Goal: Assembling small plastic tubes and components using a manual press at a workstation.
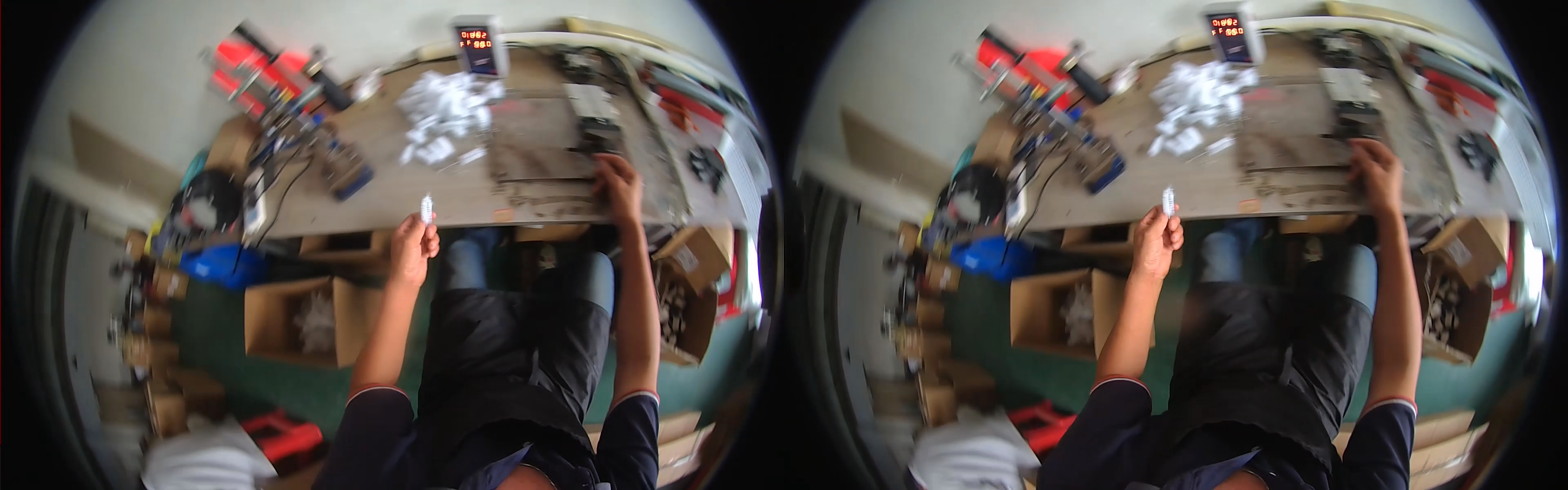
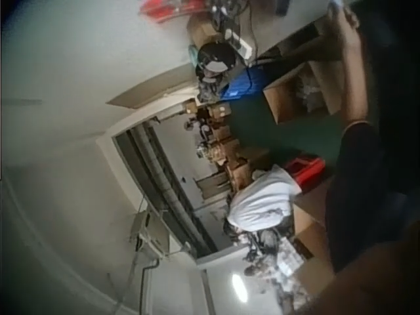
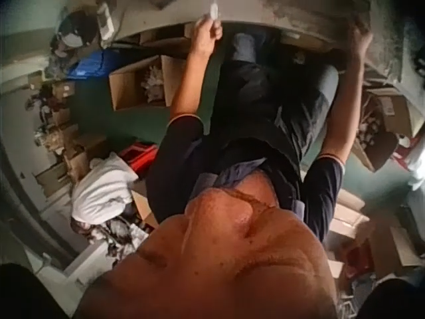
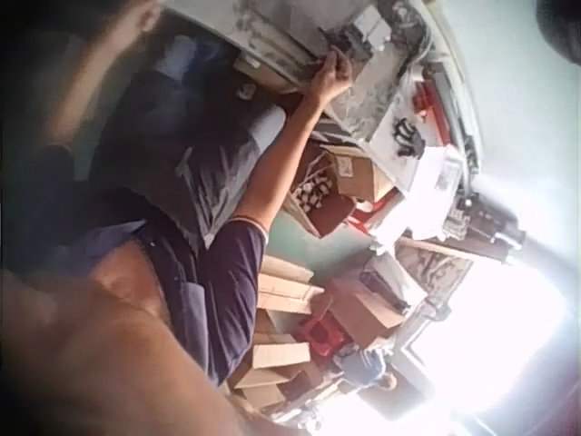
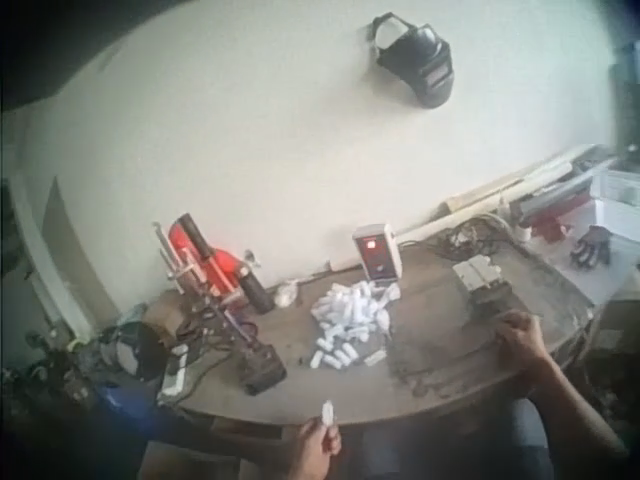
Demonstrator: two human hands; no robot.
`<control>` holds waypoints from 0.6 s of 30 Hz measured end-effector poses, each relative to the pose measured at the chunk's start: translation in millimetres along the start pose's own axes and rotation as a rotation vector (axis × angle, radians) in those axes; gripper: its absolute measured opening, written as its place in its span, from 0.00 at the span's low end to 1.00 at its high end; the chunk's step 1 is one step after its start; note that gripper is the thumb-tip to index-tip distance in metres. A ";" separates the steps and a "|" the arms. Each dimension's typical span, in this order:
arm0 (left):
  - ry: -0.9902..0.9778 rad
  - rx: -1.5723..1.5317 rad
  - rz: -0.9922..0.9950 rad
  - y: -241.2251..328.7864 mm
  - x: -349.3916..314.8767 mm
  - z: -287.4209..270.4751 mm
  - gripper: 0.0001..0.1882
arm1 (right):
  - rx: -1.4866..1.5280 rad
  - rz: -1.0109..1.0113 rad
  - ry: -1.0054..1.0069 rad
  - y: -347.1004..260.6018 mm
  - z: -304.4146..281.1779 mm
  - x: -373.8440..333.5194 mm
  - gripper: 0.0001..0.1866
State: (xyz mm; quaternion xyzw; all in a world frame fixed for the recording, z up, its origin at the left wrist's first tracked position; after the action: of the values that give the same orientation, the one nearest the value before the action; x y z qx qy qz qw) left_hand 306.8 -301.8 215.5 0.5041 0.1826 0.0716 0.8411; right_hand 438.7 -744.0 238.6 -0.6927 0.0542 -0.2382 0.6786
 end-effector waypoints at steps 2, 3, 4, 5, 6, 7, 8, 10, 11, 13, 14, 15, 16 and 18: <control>0.262 0.010 0.057 14.5 -17.9 -93.8 0.10 | 0.013 -0.024 -0.029 -1.2 7.2 -3.0 0.13; 0.367 -0.004 0.084 21.6 -28.1 -143.8 0.10 | -0.005 -0.024 -0.039 1.6 8.4 -1.1 0.13; 0.477 -0.033 0.129 29.5 -42.2 -193.7 0.09 | -0.010 -0.009 -0.054 6.9 12.9 -1.6 0.13; 0.576 -0.062 0.169 37.0 -55.3 -239.2 0.09 | -0.022 0.003 -0.058 9.6 14.3 -2.3 0.13; 0.701 -0.050 0.203 44.3 -65.3 -276.9 0.08 | -0.030 0.000 -0.075 8.1 12.5 -1.9 0.13; 0.825 -0.034 0.235 50.4 -74.4 -313.4 0.07 | -0.049 0.000 -0.050 7.5 7.2 -1.2 0.14; 0.973 0.059 0.301 63.8 -83.1 -359.9 0.07 | -0.050 0.000 -0.033 3.6 8.5 -1.2 0.14; 1.143 0.157 0.371 78.7 -107.1 -435.1 0.08 | -0.040 0.007 -0.056 5.2 17.4 -1.2 0.14; 1.449 0.825 0.513 101.6 -131.2 -453.9 0.09 | -0.047 0.008 -0.040 5.6 16.2 -0.8 0.14; 1.566 1.366 0.544 100.0 -125.0 -434.3 0.16 | -0.045 -0.002 -0.040 7.8 17.6 -4.1 0.14; 1.485 1.208 0.593 90.2 -119.2 -417.2 0.15 | -0.096 -0.046 -0.044 -4.4 22.1 -10.1 0.14; 1.389 1.048 0.632 78.7 -104.2 -391.7 0.15 | -0.105 -0.040 -0.031 -8.8 20.2 -11.0 0.13; 1.342 1.038 0.639 75.8 -91.1 -364.9 0.15 | -0.087 -0.040 -0.036 -9.7 25.0 -12.8 0.13; 0.974 0.790 0.925 70.8 -59.6 -277.3 0.13 | -0.043 -0.009 -0.016 0.3 15.2 -5.2 0.12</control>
State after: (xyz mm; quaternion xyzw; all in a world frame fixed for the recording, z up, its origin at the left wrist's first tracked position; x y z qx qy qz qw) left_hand 151.1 -58.0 173.5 0.7028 0.3147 0.5582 0.3089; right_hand 440.3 -728.1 237.4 -0.7091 0.0508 -0.2346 0.6630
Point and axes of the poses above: each hand's wrist, its own x-axis towards the middle knuckle, its own z-axis out of the palm, y = z × x, the point moved 7 cm from there along x, towards the middle knuckle, and after that the axes turned 15 degrees about y, right-handed, at the moved point
